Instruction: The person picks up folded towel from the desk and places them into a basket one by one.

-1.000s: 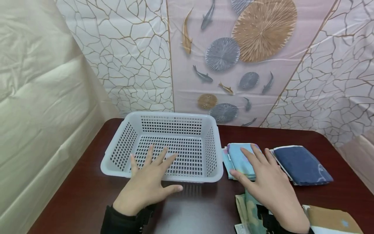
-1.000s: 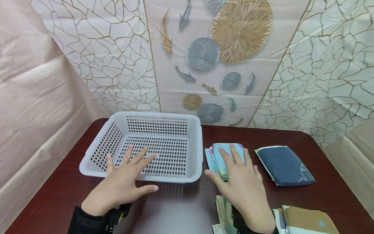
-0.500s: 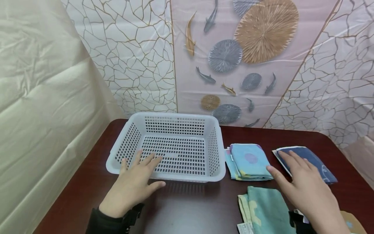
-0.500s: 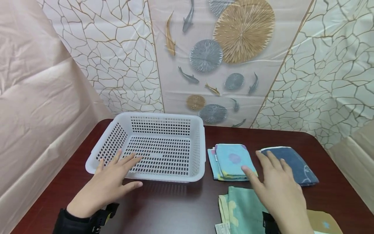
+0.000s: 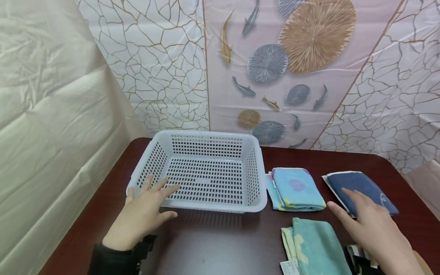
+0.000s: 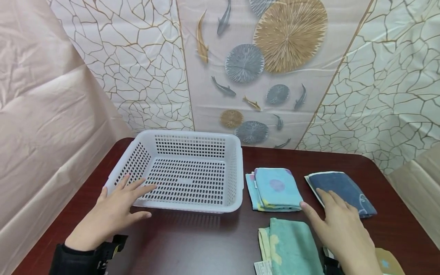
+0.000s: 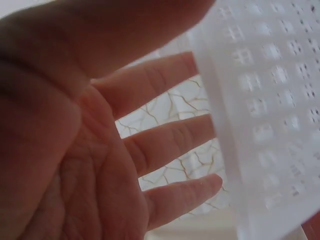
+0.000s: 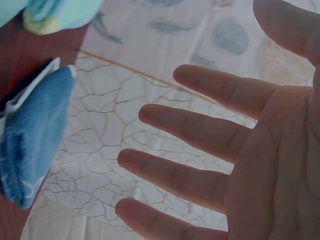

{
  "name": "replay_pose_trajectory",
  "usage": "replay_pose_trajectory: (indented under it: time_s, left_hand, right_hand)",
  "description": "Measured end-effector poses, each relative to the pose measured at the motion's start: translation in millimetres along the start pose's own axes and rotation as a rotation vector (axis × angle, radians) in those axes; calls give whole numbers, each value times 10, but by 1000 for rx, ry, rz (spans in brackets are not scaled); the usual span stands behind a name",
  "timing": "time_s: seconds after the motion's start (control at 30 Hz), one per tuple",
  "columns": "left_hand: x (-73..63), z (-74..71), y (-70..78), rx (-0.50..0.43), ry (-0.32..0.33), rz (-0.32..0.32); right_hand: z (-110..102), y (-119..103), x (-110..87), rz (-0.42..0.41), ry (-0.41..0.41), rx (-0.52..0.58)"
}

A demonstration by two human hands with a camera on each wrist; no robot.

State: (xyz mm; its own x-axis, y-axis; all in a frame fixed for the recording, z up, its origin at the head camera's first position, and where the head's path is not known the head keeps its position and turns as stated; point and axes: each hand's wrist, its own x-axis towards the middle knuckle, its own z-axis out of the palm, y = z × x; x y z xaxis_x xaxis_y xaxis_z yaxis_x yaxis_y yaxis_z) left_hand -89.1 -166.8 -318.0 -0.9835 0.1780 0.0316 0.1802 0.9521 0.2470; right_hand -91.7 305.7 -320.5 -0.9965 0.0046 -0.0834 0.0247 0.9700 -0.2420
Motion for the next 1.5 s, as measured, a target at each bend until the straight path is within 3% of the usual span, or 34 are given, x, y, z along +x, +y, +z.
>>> replay_pose_trajectory:
  time_s: [0.27, 0.37, 0.5, 0.7, 0.97, 1.13, 1.5]
  left_hand:
    - [-16, 19, -192, 0, -15, -57]
    - [-28, 33, -245, -16, -12, -63]
    - [-40, 67, -315, -16, 0, -54]
    - [-65, 104, -377, 34, 42, -19]
    - [-92, 107, -422, 18, 72, -9]
    - [-132, 111, -421, -1, 85, 2]
    - [-130, 79, -378, 5, 143, 36]
  right_hand:
    - [194, 84, 27, -28, -172, -45]
    - [278, 79, 16, -29, -195, -30]
    - [391, 50, 6, -35, -230, -22]
    - [569, 4, -23, -6, -351, -58]
    - [657, -7, -101, 58, -473, -51]
    - [718, -38, -131, 48, -498, -42]
    - [765, -173, -81, 41, -470, -56]
